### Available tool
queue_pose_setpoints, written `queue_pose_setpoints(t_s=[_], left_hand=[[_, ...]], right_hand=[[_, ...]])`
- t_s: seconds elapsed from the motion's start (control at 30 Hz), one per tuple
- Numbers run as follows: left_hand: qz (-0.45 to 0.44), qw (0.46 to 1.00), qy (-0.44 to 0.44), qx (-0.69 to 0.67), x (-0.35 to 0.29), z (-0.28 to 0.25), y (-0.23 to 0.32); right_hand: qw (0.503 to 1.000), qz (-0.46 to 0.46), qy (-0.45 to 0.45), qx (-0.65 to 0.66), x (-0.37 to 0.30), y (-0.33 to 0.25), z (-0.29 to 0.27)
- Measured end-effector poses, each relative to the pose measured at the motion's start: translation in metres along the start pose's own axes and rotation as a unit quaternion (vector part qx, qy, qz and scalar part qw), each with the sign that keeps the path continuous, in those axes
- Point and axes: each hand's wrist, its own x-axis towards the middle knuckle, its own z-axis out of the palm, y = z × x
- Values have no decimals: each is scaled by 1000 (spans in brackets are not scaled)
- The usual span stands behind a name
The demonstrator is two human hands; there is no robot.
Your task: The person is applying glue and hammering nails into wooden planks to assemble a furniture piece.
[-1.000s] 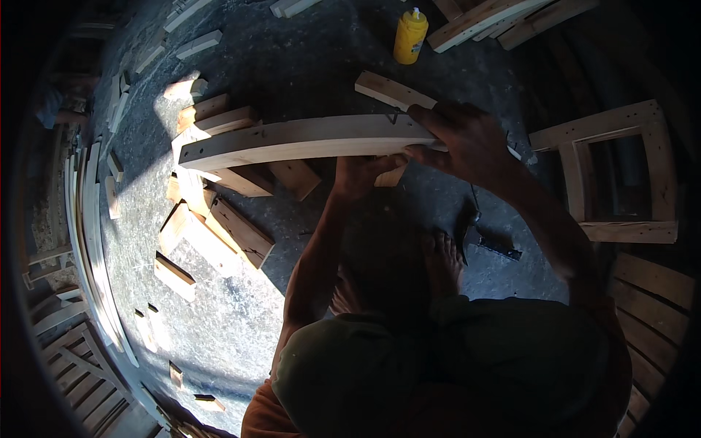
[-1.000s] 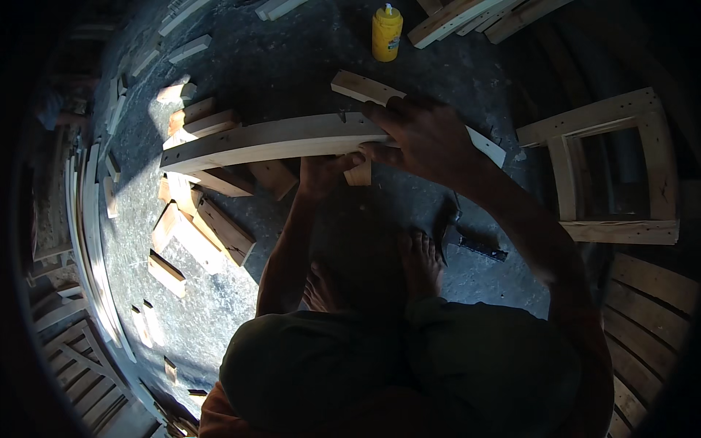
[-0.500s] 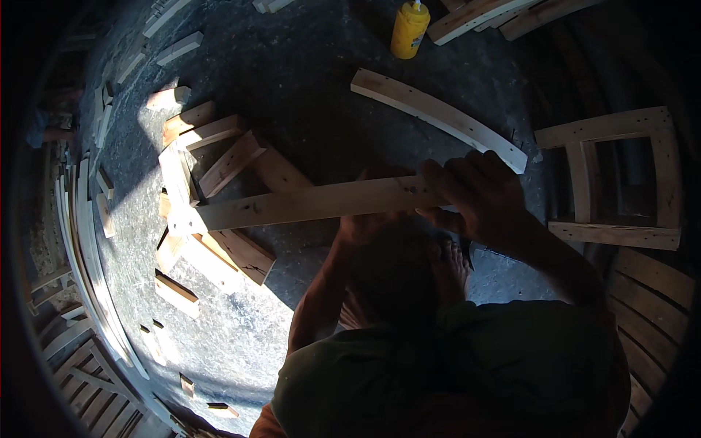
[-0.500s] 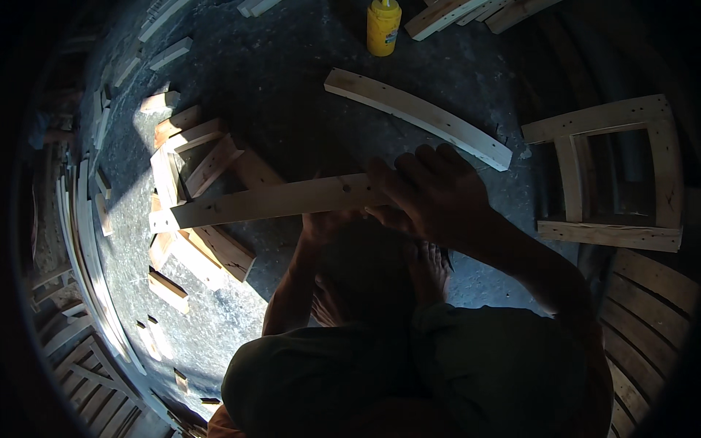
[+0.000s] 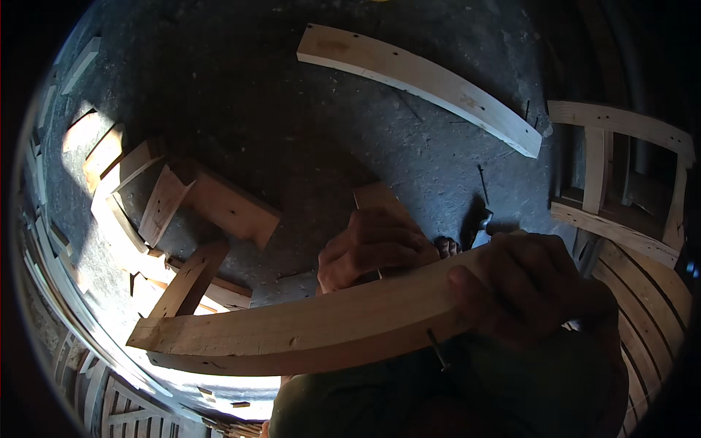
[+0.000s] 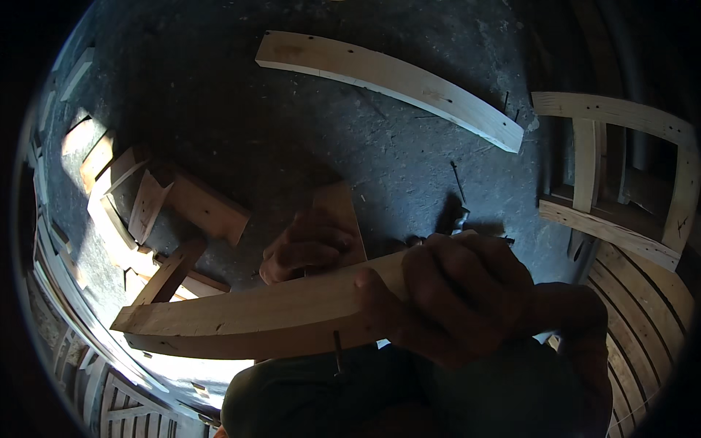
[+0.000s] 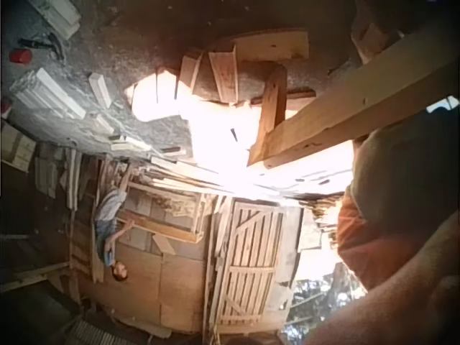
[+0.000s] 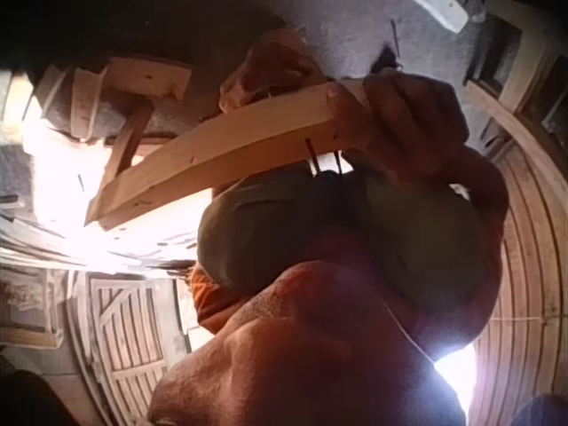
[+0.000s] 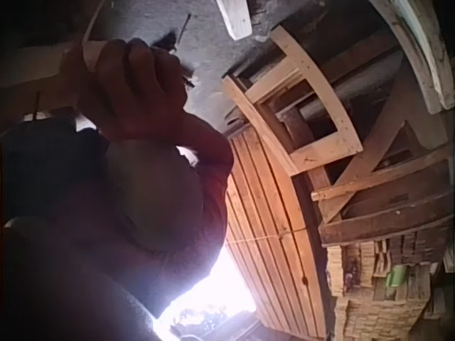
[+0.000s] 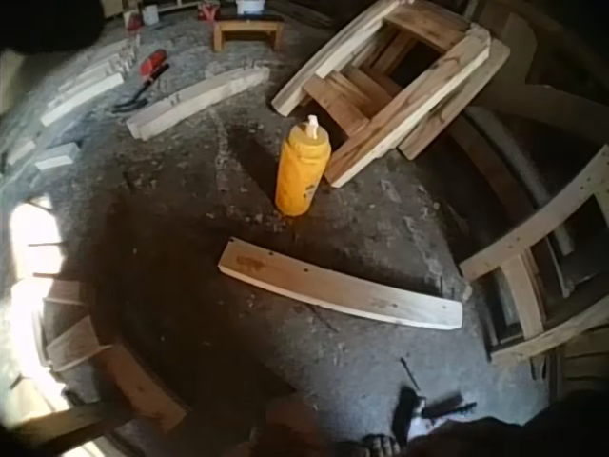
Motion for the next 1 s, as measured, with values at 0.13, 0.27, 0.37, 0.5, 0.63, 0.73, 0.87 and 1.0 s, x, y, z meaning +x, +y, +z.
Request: queue_pose_setpoints(t_s=[0.13,0.27,0.37,0.5,0.63,0.73,0.87,1.0], left_hand=[[-24,1000,6,7,3,4,7],[-25,999,10,26,5,7,15],[-54,997,29,56,5,9,19],[-59,996,27,60,5,9,20],[-58,996,39,48,3,12,18],[-62,995,62,55,0,15,17],[-55,997,30,46,-3,10,15],[-67,998,2,19,-6,1,17]], right_hand=[[1000,16,7,16,1,-1,2],[1000,11,7,7,3,-2,0],[1000,17,6,19,4,-3,-1],[1000,14,4,19,5,-2,-1],[999,7,3,51,5,3,-4],[998,-21,-13,51,5,7,-6],[999,-24,-21,41,4,7,-7],[999,-24,-13,31,2,5,-6]])
